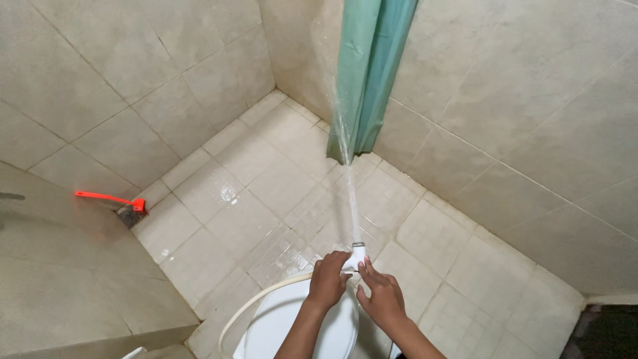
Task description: Cleaning bathroom surfaces with a sponge and testing a handheld bidet sprayer.
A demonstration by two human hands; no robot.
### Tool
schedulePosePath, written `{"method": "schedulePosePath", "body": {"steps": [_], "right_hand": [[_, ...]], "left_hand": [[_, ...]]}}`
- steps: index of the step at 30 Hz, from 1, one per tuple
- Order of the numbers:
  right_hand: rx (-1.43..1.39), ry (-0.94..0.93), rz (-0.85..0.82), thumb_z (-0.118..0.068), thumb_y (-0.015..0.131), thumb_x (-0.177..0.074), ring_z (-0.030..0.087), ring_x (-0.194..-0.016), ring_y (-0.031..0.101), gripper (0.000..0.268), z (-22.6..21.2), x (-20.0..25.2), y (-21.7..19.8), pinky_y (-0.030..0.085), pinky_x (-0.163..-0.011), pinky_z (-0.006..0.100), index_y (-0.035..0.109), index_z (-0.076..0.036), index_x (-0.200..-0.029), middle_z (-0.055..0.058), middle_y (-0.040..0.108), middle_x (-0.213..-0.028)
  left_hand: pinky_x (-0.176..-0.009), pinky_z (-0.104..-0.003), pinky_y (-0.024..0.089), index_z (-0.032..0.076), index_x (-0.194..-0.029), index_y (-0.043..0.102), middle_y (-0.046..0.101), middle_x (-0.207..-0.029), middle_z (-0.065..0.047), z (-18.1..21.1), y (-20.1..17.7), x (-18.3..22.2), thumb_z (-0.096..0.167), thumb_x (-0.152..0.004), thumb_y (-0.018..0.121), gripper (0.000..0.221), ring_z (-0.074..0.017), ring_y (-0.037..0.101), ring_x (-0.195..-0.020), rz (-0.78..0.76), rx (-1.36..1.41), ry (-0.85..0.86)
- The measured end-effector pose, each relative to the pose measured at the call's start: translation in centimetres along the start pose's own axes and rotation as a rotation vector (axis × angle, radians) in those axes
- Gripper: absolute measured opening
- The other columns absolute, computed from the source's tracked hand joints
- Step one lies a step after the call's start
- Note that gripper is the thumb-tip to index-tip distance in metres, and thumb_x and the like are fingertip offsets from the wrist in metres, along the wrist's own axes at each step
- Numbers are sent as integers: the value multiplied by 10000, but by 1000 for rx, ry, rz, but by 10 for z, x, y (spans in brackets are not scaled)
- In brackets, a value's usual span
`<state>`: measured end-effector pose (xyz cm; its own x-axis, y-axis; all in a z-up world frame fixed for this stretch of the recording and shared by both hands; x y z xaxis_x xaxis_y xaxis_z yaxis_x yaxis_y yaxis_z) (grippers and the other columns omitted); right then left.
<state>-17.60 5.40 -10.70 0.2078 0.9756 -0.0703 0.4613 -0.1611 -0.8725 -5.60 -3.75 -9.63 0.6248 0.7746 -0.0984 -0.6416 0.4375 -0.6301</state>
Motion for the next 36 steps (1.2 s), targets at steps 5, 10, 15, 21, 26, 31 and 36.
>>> {"method": "schedulePosePath", "body": {"steps": [5, 10, 15, 21, 26, 31, 36], "right_hand": [[23, 31, -40, -207, 723, -822, 236, -1057, 700, 601, 5, 2, 1, 460, -1012, 375, 591, -117, -1401, 76, 516, -1519], [22, -4, -63, -214, 721, -821, 224, -1100, 683, 599, 2, 1, 10, 453, -1011, 372, 593, -139, -1401, 63, 521, -1518], [33, -83, -79, -207, 716, -826, 206, -1200, 651, 606, -14, -3, 20, 443, -1026, 383, 584, -133, -1413, 94, 540, -1500], [60, -137, -140, -205, 721, -823, 222, -1269, 600, 624, -39, -10, 30, 422, -1035, 407, 566, -107, -1419, 124, 535, -1488], [85, -173, -191, -213, 715, -829, 213, -1293, 591, 621, -54, -16, 39, 413, -1054, 414, 561, -100, -1420, 122, 540, -1486], [134, -193, -252, -230, 710, -839, 204, -1317, 568, 640, -67, -19, 53, 392, -1081, 438, 525, -105, -1439, 113, 521, -1508], [189, -234, -331, -234, 714, -841, 212, -1360, 514, 686, -84, -24, 66, 376, -1088, 464, 473, -109, -1471, 115, 502, -1516]], "left_hand": [[-969, -463, 415, 114, -1308, 595, 639, -1239, -88, -3, 8, 3, 29, -793, 755, 545, -312, 583, -1188, 14, -23, 19], [-975, -469, 411, 129, -1303, 594, 633, -1247, -84, -20, 11, 13, 78, -812, 777, 526, -308, 576, -1192, -18, -4, -69], [-1030, -436, 436, 147, -1338, 614, 648, -1353, -71, -45, 2, 27, 122, -818, 791, 550, -292, 586, -1263, 12, 94, -146], [-1049, -440, 445, 137, -1377, 601, 638, -1368, -114, -60, -15, 42, 174, -830, 795, 582, -329, 587, -1267, 8, 103, -174], [-1035, -425, 483, 151, -1399, 599, 665, -1328, -116, -67, -31, 54, 220, -858, 773, 573, -341, 622, -1221, -64, 122, -285], [-1034, -421, 488, 157, -1405, 591, 665, -1333, -111, -84, -36, 66, 275, -889, 749, 552, -336, 628, -1215, -66, 146, -318], [-1047, -417, 475, 165, -1423, 579, 646, -1362, -115, -92, -52, 78, 316, -907, 724, 557, -336, 610, -1245, -55, 143, -388]]}}
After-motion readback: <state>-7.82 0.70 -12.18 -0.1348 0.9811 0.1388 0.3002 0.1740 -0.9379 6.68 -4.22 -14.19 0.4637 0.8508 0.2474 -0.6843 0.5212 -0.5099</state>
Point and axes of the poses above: each hand's wrist, its own x-axis away from the middle knuckle, its own y-axis out of the palm, z = x × y, the point moved 7 cm from there along -x, towards the middle knuckle
